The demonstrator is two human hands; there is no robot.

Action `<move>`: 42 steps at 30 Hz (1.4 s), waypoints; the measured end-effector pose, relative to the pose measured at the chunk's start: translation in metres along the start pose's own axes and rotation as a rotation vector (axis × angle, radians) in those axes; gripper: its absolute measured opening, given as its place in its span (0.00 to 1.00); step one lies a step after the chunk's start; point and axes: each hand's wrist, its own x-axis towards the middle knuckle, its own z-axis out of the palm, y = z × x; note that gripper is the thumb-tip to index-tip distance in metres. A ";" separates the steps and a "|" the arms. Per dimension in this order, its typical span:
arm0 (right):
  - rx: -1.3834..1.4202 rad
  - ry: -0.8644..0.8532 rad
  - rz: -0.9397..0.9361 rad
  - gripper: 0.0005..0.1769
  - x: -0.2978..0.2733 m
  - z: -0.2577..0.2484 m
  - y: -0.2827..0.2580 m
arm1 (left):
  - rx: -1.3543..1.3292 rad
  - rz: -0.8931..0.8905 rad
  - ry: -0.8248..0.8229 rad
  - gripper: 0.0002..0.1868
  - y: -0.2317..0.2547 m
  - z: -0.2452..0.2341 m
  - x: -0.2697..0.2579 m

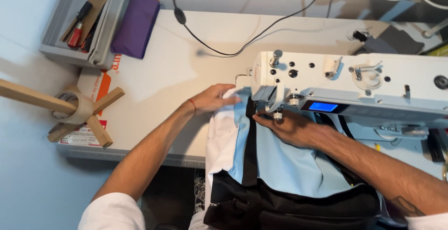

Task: The recorder is sewing a blue and white fabric bag with black straps using an industrial sewing machine, occasionally using scissors to trim threads.

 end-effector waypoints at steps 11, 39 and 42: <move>-0.227 0.023 -0.330 0.25 0.015 0.018 0.060 | -0.611 -0.282 -0.286 0.34 0.011 0.001 0.030; 0.030 -0.083 0.081 0.18 0.005 -0.007 0.017 | 0.298 -0.109 0.057 0.20 0.031 0.005 0.043; 0.064 -0.021 0.037 0.18 0.006 -0.003 0.023 | 0.508 0.093 0.326 0.21 0.049 0.007 0.018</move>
